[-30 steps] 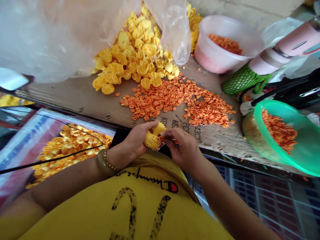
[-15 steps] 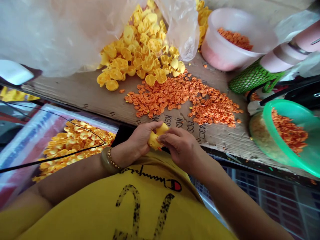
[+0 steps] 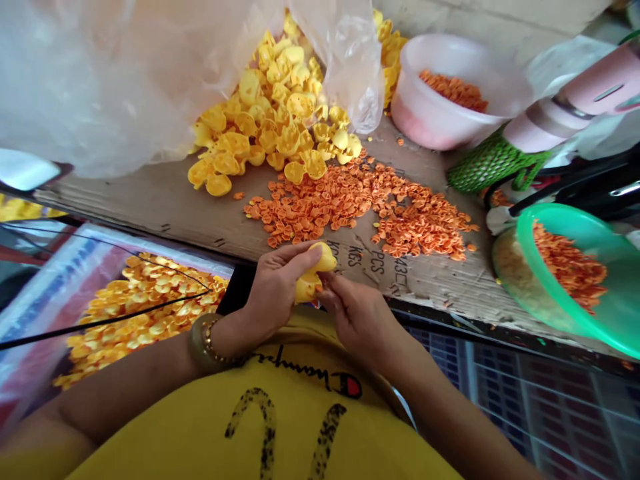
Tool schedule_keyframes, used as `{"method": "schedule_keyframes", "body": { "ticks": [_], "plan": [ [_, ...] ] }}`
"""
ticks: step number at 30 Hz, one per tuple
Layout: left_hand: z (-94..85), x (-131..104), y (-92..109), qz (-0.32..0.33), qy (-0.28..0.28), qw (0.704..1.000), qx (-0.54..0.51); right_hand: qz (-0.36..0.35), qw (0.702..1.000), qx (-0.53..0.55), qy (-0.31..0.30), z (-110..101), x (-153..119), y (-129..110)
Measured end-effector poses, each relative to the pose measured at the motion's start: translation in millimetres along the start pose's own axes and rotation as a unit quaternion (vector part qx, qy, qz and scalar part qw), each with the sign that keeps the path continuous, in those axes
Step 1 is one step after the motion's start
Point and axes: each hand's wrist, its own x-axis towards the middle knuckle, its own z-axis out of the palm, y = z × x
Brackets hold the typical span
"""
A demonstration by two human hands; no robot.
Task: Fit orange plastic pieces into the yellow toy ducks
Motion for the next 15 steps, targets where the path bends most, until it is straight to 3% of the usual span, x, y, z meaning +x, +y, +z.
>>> {"method": "schedule_keyframes", "body": {
  "ticks": [7, 12, 15],
  "plan": [
    [-3.8, -8.7, -1.2, 0.108, -0.012, 0.988, 0.112, -0.038, 0.999, -0.013, -0.002, 10.5, 7.5, -3.8],
    [-7.1, -6.3, 4.1, 0.105, -0.041, 0.978, 0.173, -0.063, 0.996, -0.053, 0.025, 15.5, 15.0, -4.9],
    [-13.4, -2.5, 10.0, 0.121, -0.046, 0.974, 0.188, -0.063, 0.997, -0.035, -0.011, 18.1, 25.2, -6.2]
  ]
}}
